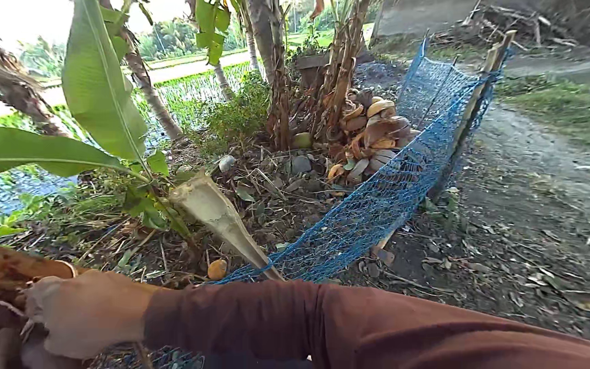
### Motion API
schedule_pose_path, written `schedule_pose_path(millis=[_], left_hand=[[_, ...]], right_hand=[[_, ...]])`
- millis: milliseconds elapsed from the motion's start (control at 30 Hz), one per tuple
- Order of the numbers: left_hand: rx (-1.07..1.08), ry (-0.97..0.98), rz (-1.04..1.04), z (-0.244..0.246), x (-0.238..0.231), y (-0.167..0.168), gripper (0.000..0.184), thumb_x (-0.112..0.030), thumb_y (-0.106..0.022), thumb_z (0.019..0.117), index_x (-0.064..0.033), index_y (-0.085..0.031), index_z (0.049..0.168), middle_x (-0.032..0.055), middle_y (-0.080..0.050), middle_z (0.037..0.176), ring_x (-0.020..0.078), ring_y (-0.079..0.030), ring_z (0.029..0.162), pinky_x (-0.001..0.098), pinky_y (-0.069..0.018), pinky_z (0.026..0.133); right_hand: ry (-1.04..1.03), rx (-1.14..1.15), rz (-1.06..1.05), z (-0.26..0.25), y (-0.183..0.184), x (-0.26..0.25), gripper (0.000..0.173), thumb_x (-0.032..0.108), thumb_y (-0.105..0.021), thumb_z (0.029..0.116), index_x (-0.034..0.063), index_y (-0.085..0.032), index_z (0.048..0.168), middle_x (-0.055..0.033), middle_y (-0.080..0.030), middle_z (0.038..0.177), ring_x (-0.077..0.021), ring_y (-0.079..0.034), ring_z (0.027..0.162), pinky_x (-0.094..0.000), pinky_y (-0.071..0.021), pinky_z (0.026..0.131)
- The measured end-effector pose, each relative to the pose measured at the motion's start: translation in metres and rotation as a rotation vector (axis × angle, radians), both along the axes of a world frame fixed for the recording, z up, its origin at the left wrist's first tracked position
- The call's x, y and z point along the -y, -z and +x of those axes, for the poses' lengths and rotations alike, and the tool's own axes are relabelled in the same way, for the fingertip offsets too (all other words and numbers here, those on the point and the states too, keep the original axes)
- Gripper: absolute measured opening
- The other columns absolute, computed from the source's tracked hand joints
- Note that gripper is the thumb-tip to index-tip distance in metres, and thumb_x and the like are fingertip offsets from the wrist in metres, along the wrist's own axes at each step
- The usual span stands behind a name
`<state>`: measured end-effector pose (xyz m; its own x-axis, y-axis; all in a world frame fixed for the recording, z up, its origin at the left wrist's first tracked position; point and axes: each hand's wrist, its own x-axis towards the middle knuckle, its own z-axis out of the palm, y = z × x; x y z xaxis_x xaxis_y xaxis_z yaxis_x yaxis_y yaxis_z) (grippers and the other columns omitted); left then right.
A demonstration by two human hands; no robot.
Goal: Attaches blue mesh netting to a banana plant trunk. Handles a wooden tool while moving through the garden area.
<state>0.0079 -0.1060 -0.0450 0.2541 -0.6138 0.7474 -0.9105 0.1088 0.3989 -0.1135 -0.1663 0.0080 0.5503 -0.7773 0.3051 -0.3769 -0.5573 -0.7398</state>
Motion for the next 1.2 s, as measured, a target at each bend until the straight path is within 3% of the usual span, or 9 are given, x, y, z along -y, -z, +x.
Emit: schedule_pose_path(millis=[100,200,400,500,600,767,867,1000,1200], left_hand=[[0.023,0.049,-0.059,0.001,-0.002,-0.001,0.025,-0.016,-0.056,0.1026,-0.0011,-0.072,0.115,0.0188,-0.071,0.106,0.0267,-0.069,0.101,0.0422,-0.0557,0.088],[0.041,0.098,-0.091,0.005,-0.004,0.000,0.029,-0.019,-0.057,0.1034,0.0026,-0.072,0.116,0.0257,-0.070,0.103,0.0350,-0.069,0.099,0.0465,-0.0546,0.088],[0.047,0.177,-0.087,0.013,-0.004,-0.004,0.035,-0.021,-0.056,0.1025,0.0052,-0.072,0.118,0.0283,-0.070,0.104,0.0386,-0.070,0.096,0.0526,-0.0559,0.085],[0.026,0.168,-0.088,0.008,-0.011,-0.011,0.036,-0.021,-0.058,0.1018,0.0069,-0.072,0.119,0.0303,-0.071,0.106,0.0419,-0.070,0.098,0.0555,-0.0536,0.089],[-0.032,0.129,-0.066,-0.002,-0.019,-0.020,0.030,-0.015,-0.061,0.0982,0.0077,-0.073,0.113,0.0299,-0.071,0.104,0.0428,-0.070,0.098,0.0583,-0.0526,0.089],[-0.132,0.120,-0.041,-0.001,-0.020,-0.016,0.020,-0.007,-0.067,0.0955,-0.0001,-0.076,0.112,0.0187,-0.074,0.105,0.0311,-0.072,0.097,0.0512,-0.0586,0.088],[-0.166,0.159,-0.067,0.007,-0.017,-0.011,0.018,-0.006,-0.069,0.0933,-0.0038,-0.078,0.108,0.0127,-0.074,0.104,0.0235,-0.072,0.095,0.0444,-0.0602,0.086],[-0.188,0.147,0.065,0.009,-0.021,-0.022,0.017,-0.010,-0.068,0.0963,-0.0085,-0.079,0.109,0.0100,-0.073,0.105,0.0228,-0.072,0.093,0.0457,-0.0607,0.081],[-0.185,0.061,0.517,0.003,-0.033,-0.061,0.024,-0.020,-0.057,0.1034,-0.0105,-0.072,0.120,0.0140,-0.063,0.126,0.0291,-0.068,0.106,0.0500,-0.0590,0.086]], right_hand=[[-0.062,-0.064,0.020,-0.011,-0.019,-0.001,0.029,0.006,-0.069,0.0907,0.0004,-0.065,0.119,-0.0163,-0.070,0.107,-0.0305,-0.068,0.102,-0.0516,-0.0557,0.085],[-0.071,-0.121,0.070,-0.022,-0.042,-0.007,0.019,0.006,-0.062,0.0979,-0.0010,-0.068,0.115,-0.0175,-0.070,0.109,-0.0308,-0.067,0.104,-0.0518,-0.0553,0.087],[-0.049,-0.194,0.247,-0.019,-0.057,0.003,0.019,0.016,-0.061,0.1024,-0.0006,-0.071,0.101,-0.0138,-0.070,0.092,-0.0245,-0.067,0.083,-0.0479,-0.0552,0.074],[0.000,-0.232,0.285,-0.013,-0.060,0.005,0.017,0.019,-0.069,0.0985,0.0023,-0.070,0.096,-0.0125,-0.068,0.086,-0.0247,-0.066,0.077,-0.0487,-0.0546,0.068],[0.060,-0.336,0.208,-0.006,-0.068,0.007,0.020,0.022,-0.078,0.0896,0.0036,-0.071,0.096,-0.0157,-0.070,0.093,-0.0323,-0.069,0.085,-0.0588,-0.0553,0.071],[0.115,-0.499,0.061,0.002,-0.078,0.008,0.047,0.027,-0.085,0.0801,0.0078,-0.067,0.119,-0.0180,-0.070,0.108,-0.0383,-0.068,0.100,-0.0669,-0.0540,0.079],[0.132,-0.523,-0.025,0.005,-0.070,0.008,0.043,0.034,-0.085,0.0797,0.0083,-0.070,0.110,-0.0205,-0.071,0.099,-0.0429,-0.068,0.091,-0.0708,-0.0516,0.073],[0.174,-0.612,-0.064,0.009,-0.064,0.005,0.032,0.034,-0.078,0.0896,0.0032,-0.071,0.090,-0.0239,-0.069,0.088,-0.0461,-0.067,0.084,-0.0711,-0.0495,0.069],[0.186,-0.588,-0.178,0.003,-0.058,-0.005,0.030,0.034,-0.081,0.0887,0.0093,-0.074,0.106,-0.0260,-0.070,0.110,-0.0515,-0.063,0.109,-0.0770,-0.0447,0.085]])
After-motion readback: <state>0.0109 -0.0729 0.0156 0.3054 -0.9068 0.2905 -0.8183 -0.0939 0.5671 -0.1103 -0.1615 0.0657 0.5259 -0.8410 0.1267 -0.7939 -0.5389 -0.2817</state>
